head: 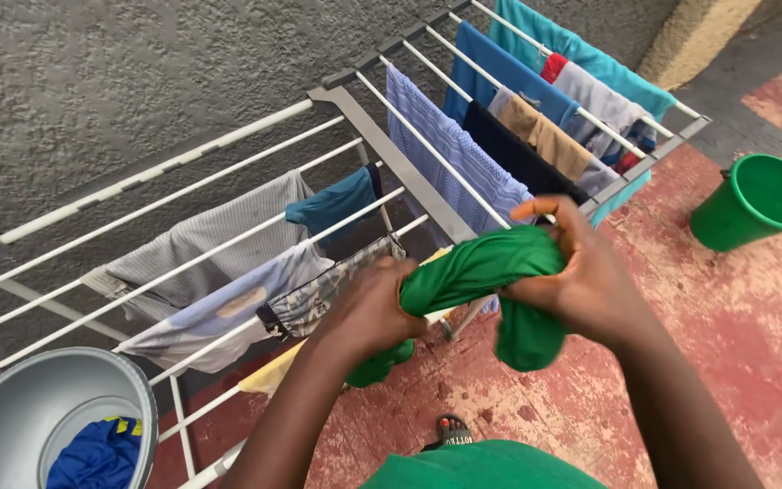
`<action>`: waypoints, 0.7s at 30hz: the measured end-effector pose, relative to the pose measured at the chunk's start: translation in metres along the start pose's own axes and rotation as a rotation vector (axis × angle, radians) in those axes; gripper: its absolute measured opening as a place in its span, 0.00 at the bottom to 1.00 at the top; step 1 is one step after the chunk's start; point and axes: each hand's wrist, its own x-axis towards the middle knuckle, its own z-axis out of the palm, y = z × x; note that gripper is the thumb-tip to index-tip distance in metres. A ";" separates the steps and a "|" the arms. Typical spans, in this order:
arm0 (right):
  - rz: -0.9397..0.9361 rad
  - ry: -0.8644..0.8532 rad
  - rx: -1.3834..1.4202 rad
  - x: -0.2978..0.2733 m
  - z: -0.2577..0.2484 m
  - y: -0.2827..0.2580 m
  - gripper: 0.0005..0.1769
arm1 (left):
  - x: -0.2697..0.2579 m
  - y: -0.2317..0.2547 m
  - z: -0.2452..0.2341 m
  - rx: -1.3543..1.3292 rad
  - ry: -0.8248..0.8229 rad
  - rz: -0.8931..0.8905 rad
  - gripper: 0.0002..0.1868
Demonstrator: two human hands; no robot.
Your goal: Hanging various clothing items on an outdoor drying rack.
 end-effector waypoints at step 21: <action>-0.143 0.289 0.348 -0.135 0.049 0.033 0.23 | -0.051 0.036 0.019 -0.378 0.417 0.291 0.12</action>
